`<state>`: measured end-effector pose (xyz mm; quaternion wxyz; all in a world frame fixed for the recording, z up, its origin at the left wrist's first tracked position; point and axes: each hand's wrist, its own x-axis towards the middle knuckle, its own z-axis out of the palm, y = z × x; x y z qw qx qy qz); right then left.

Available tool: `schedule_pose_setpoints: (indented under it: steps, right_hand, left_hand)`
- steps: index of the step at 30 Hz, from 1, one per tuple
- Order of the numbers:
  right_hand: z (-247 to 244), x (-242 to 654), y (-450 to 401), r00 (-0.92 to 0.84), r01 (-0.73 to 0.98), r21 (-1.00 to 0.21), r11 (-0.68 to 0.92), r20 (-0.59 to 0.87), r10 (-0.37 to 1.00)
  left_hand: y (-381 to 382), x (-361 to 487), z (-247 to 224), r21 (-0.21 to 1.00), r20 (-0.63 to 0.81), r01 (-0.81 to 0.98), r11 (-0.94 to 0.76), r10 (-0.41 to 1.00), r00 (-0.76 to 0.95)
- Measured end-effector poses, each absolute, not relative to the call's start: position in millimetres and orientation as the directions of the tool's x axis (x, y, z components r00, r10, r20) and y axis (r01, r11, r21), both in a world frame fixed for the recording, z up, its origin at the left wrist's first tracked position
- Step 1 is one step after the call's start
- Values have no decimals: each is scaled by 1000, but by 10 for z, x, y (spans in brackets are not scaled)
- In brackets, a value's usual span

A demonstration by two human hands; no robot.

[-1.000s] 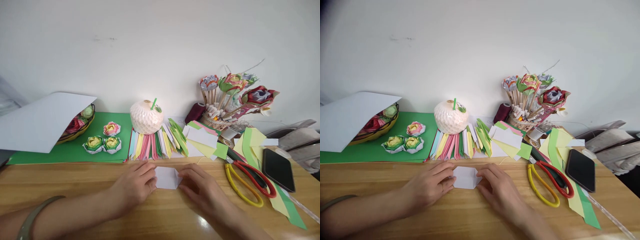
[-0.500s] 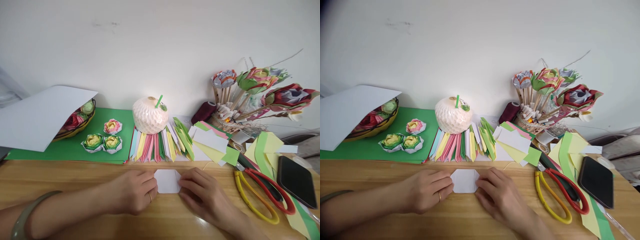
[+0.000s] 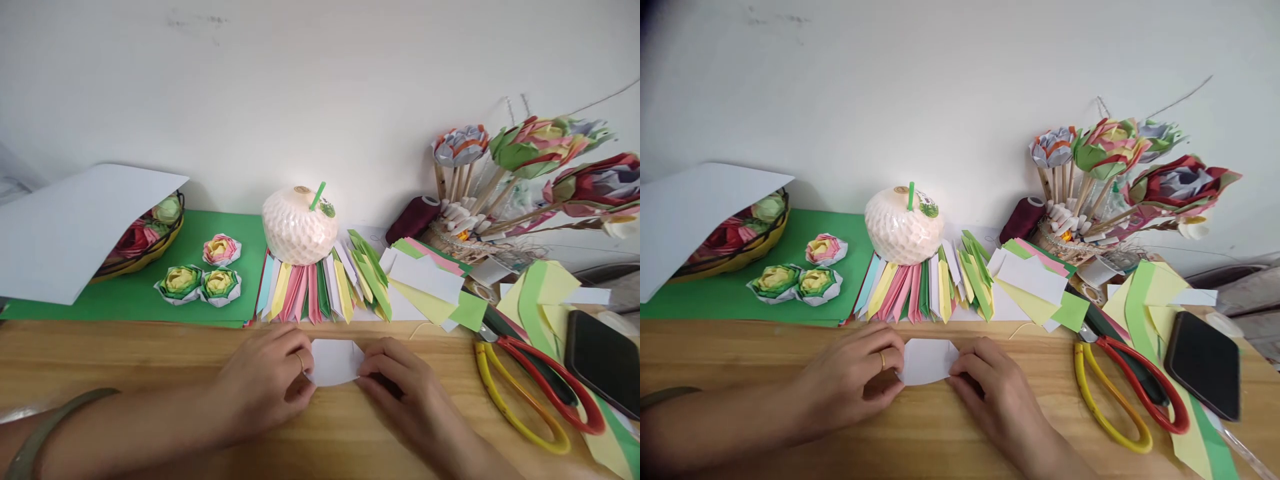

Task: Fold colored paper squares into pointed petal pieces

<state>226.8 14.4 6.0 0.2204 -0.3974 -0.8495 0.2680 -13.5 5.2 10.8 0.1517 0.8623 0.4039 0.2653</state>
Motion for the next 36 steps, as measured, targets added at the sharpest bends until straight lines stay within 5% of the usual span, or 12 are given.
schedule_pose_setpoints:
  steps: [7,13,36]
  right_hand:
    - [132,2243,153,-576,532,-721,445,77,814]
    - [163,2172,129,-556,600,-658,456,67,829]
    - [103,2073,100,-526,682,-493,541,184,830]
  left_hand:
    - [21,-110,139,569,227,628,-531,835,501]
    - [29,-88,152,600,115,658,-455,863,491]
    - [88,44,198,474,-89,801,-365,885,457]
